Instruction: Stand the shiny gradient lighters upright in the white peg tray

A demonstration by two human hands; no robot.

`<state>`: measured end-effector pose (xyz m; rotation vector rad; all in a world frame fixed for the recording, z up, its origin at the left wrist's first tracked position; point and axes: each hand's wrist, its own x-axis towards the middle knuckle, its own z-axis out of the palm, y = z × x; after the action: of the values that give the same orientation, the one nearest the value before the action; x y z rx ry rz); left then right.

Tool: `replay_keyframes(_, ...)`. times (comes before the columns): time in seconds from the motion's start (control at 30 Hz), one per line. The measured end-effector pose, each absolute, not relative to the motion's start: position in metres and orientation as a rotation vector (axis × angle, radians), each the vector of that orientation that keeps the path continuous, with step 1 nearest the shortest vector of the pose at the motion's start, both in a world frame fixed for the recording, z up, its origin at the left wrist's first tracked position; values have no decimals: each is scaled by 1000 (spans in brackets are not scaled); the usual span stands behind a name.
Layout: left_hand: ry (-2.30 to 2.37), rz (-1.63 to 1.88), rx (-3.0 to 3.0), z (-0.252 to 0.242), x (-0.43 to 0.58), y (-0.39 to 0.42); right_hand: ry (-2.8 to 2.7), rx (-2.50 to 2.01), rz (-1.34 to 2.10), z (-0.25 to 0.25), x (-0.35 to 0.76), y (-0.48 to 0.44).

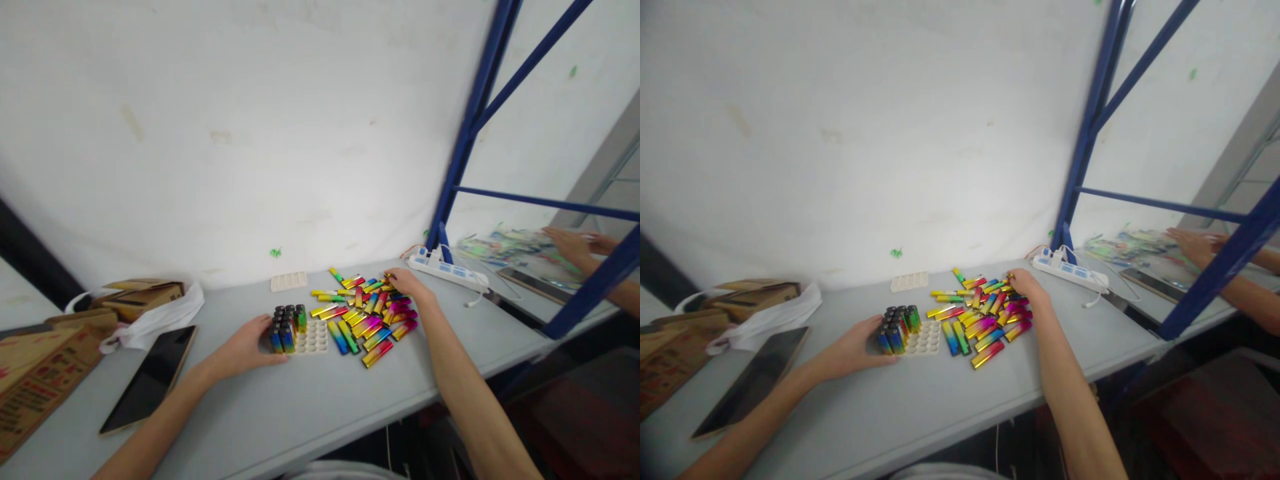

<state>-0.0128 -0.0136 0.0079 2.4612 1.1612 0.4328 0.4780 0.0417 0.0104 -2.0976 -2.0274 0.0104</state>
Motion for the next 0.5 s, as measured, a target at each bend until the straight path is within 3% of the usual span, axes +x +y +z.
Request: replay_keyframes(0.5, 1308, 354, 2430, 21, -6, -23, -2010, -1969, 158, 23, 466, 33)
